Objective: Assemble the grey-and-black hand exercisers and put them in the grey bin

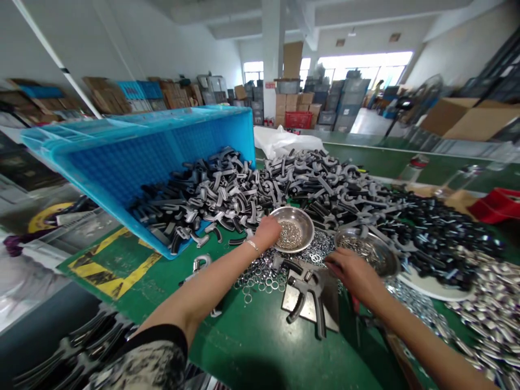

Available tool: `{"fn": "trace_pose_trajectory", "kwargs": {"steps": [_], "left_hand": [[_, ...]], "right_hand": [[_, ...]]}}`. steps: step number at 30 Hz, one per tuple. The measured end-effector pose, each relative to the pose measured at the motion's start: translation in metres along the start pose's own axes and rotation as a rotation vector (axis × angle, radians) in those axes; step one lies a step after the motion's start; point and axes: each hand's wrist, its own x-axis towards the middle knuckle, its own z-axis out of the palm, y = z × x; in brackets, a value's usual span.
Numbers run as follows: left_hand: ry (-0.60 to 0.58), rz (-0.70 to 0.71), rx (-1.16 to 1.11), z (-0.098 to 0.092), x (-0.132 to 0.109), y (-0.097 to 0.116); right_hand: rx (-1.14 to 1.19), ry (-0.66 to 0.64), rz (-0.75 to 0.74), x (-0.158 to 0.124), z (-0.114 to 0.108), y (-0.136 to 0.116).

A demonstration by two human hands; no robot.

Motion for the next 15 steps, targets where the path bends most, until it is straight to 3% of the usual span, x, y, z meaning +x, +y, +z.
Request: {"fn": "trace_pose_trajectory", "kwargs": {"steps": [4, 7, 12, 15], "left_hand": [[-0.046, 0.010, 0.008, 0.013, 0.019, -0.010], [-0.040, 0.007, -0.031, 0.022, 0.019, -0.015], [-0.016, -0.027, -0.195, 0.019, 0.013, -0.024], [-0.007, -0.010, -0.344, 0.015, -0.014, -0.007]], "right_hand": [[-0.029, -0.032, -0.072, 0.099, 0.007, -0.031], [-0.040, -0.083, -0.045, 0.143, 0.030, -0.035], [0.025, -0.110, 0.018, 0.155, 0.058, -0.024], [0.113, -0.061, 0.052, 0.152, 0.063, -0.018]]}}
